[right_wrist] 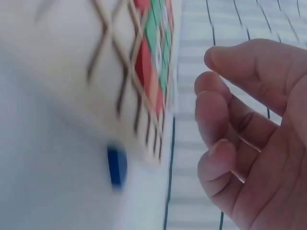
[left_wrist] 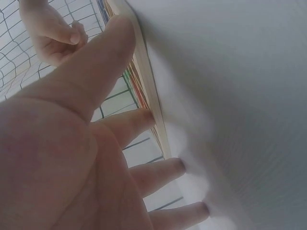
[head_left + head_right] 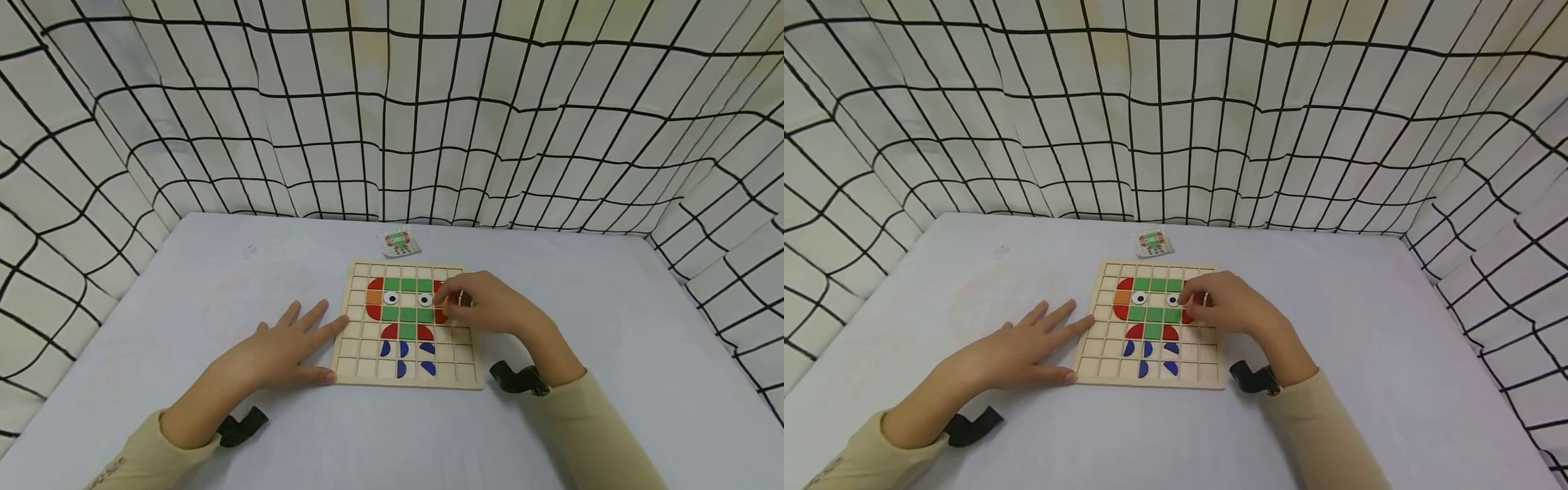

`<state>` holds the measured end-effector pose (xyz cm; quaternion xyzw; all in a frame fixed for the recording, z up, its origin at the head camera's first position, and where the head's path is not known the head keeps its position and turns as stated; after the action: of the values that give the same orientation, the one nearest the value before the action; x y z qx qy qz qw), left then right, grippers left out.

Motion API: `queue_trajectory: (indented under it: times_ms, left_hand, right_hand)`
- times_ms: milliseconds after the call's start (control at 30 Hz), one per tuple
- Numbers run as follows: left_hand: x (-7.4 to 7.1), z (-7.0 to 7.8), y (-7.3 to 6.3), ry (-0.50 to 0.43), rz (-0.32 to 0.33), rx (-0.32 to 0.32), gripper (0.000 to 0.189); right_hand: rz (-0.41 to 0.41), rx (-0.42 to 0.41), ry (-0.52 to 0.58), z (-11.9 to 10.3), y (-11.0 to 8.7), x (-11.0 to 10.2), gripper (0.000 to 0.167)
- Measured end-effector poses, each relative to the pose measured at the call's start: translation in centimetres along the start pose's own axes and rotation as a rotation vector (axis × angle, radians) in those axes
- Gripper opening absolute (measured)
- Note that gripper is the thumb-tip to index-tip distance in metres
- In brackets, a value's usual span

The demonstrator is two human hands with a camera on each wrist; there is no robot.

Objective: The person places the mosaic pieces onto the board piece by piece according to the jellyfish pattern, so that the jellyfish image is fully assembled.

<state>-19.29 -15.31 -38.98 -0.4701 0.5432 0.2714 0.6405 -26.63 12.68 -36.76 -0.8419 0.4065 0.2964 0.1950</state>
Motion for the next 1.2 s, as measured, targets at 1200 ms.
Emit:
queue_trajectory:
  times_ms: [1200]
  left_hand:
    - [-0.2,0.2,-0.3,-0.014,0.017,0.006,0.089]
  right_hand:
    - [-0.003,0.220,-0.103,5.8,-1.4,-2.3,0.015]
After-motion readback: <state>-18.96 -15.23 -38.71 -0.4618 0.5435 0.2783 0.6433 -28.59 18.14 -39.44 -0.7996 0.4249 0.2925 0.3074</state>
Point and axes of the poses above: each hand's wrist, its own y-axis towards the middle knuckle, its own x-axis out of the palm, z = x × y, the point moved 6 cm from there along y, towards the middle knuckle, and after that the axes turned 14 degrees about y, right-handed, at the moved point
